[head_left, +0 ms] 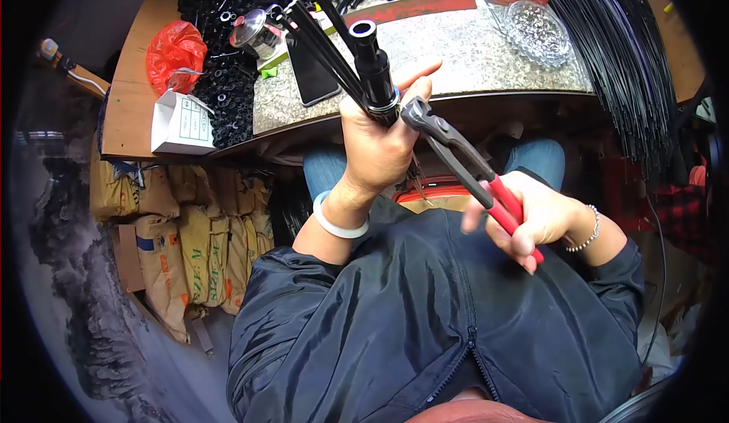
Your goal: Assembling plastic components onto bundles of cables at a workbench and securing them with pliers.
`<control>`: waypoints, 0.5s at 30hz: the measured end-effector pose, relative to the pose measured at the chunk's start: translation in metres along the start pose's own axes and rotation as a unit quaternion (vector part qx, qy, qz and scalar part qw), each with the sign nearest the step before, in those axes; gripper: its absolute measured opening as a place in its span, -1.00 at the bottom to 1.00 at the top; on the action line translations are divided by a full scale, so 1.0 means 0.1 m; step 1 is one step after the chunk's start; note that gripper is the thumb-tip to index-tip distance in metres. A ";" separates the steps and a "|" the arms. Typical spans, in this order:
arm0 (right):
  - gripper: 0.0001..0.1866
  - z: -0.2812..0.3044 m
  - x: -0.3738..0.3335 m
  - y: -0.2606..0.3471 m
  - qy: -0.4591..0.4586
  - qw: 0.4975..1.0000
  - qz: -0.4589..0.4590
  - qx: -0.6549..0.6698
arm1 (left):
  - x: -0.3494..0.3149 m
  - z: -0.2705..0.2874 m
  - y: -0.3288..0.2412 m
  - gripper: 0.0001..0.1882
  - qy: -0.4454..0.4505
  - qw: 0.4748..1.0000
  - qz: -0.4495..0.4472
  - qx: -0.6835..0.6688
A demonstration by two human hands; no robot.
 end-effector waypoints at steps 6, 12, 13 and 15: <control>-0.33 0.20 -0.09 0.37 -0.183 0.874 0.253 -0.372 | -0.05 0.01 0.14 -0.73 -0.018 0.996 0.075 -0.048; -0.46 0.24 -0.07 0.40 -0.161 0.894 0.207 -0.363 | -0.05 0.03 0.15 -0.74 -0.042 0.994 0.099 -0.032; -0.46 0.25 -0.05 0.39 -0.160 0.894 0.207 -0.364 | -0.03 0.04 0.16 -0.74 -0.043 0.994 0.098 -0.032; -0.59 0.28 -0.07 0.47 -0.183 0.888 0.281 -0.315 | -0.01 0.03 0.15 -0.75 -0.037 0.995 0.084 -0.031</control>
Point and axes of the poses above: each hand's wrist, its own x-axis towards the middle knuckle, its own z-axis out of the back of the hand, y = z × x, the point moved 10 cm from there along x, towards the middle knuckle, and after that the axes turned 3 degrees about x, right-handed, at the moved point
